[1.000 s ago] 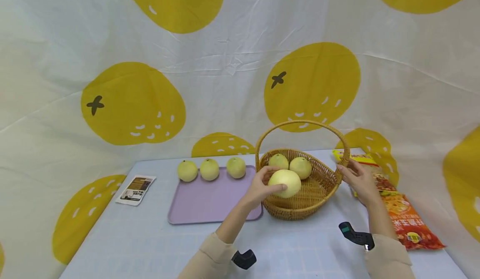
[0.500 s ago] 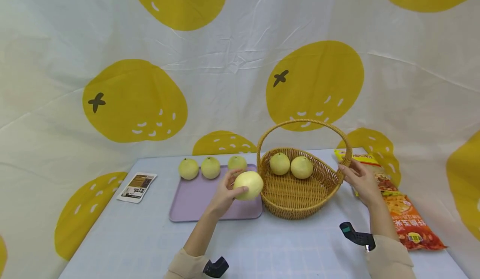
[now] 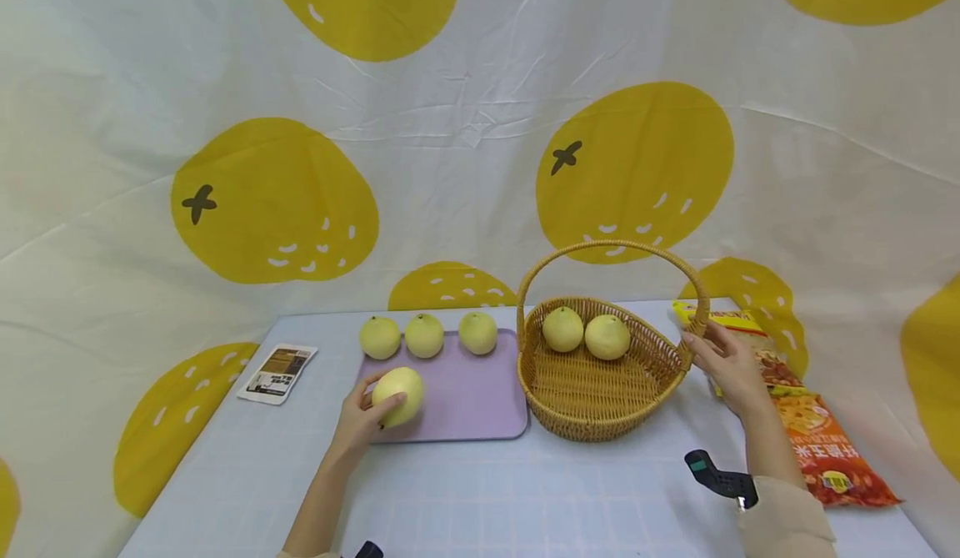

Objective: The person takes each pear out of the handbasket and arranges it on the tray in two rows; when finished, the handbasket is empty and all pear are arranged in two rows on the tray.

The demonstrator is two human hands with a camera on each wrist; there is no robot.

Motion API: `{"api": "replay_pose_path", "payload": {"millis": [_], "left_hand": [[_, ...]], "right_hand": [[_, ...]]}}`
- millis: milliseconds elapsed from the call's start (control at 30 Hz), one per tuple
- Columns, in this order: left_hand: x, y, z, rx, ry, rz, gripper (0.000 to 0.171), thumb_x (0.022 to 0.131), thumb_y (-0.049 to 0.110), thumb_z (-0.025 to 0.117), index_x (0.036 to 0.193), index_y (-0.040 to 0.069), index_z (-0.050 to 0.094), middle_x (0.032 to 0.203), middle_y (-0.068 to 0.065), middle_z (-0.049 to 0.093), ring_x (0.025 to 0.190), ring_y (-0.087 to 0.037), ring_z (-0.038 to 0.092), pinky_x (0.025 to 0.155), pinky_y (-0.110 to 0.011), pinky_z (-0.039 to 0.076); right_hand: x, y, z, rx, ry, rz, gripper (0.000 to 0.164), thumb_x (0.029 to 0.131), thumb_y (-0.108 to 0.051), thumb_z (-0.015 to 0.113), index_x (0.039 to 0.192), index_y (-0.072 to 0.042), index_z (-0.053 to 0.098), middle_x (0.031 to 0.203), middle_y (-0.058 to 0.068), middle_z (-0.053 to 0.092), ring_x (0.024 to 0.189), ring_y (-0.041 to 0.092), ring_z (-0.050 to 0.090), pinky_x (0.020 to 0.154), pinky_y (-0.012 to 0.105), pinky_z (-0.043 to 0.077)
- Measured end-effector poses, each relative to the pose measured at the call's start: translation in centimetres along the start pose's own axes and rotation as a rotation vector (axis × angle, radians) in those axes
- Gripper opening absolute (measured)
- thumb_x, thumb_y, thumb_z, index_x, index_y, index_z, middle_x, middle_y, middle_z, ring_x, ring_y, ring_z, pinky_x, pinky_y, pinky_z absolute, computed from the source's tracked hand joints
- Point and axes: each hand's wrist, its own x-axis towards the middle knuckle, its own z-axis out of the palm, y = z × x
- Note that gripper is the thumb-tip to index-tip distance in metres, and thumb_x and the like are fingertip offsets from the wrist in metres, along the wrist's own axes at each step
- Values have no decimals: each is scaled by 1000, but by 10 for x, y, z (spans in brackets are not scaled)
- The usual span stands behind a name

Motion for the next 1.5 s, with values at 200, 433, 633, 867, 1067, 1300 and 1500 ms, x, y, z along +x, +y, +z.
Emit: {"api": "replay_pose_path", "payload": {"millis": [200, 433, 633, 867, 1067, 1300, 1500], "left_hand": [[-6, -13, -24, 204, 146, 21, 71, 74, 24, 79, 135, 6, 46, 120, -21, 51, 98, -29, 51, 74, -30, 44], [-8, -15, -35, 262, 227, 47, 67, 70, 22, 82, 122, -3, 49, 119, -23, 54, 99, -32, 54, 77, -34, 46], [-9, -18, -36, 373, 285, 86, 66, 68, 22, 82, 123, -3, 56, 111, -24, 51, 99, -33, 50, 82, -43, 43], [-8, -21, -36, 324, 329, 88, 68, 68, 16, 82, 122, -5, 47, 115, -23, 53, 102, -35, 51, 86, -46, 43], [-8, -21, -38, 337, 365, 107, 59, 70, 17, 81, 119, -4, 56, 116, -23, 58, 97, -31, 53, 79, -40, 45], [-4, -26, -39, 353, 311, 83, 65, 72, 25, 81, 125, -1, 55, 119, -24, 53, 104, -33, 49, 87, -45, 42], [-3, -33, -40, 348, 316, 88, 66, 68, 30, 84, 122, 0, 59, 112, -23, 53, 103, -33, 49, 86, -45, 41]], "right_hand": [[-2, 0, 0, 17, 2, -8, 68, 95, -36, 54, 148, -4, 25, 115, -16, 43, 91, -9, 41, 69, 11, 49], [6, 15, -2, 33, 13, -15, 62, 95, -35, 54, 148, -14, 30, 126, 6, 47, 96, -2, 46, 69, 14, 51], [14, 28, -3, 56, 26, 1, 60, 93, -39, 57, 146, -21, 36, 130, 10, 46, 102, 7, 49, 69, 16, 52], [6, 14, -1, 46, 23, -4, 60, 94, -36, 55, 147, -18, 33, 125, 2, 47, 95, -2, 45, 69, 13, 50], [-1, 3, 1, 47, 11, -20, 64, 95, -35, 54, 148, -10, 29, 119, -11, 44, 94, -6, 41, 69, 10, 48], [9, 20, -2, 72, 16, 1, 59, 94, -35, 55, 147, -20, 33, 131, 7, 46, 101, 3, 47, 70, 15, 51], [34, 71, -3, 67, 35, -44, 61, 93, -38, 56, 147, -25, 33, 130, 2, 45, 104, 4, 49, 70, 13, 51]]}}
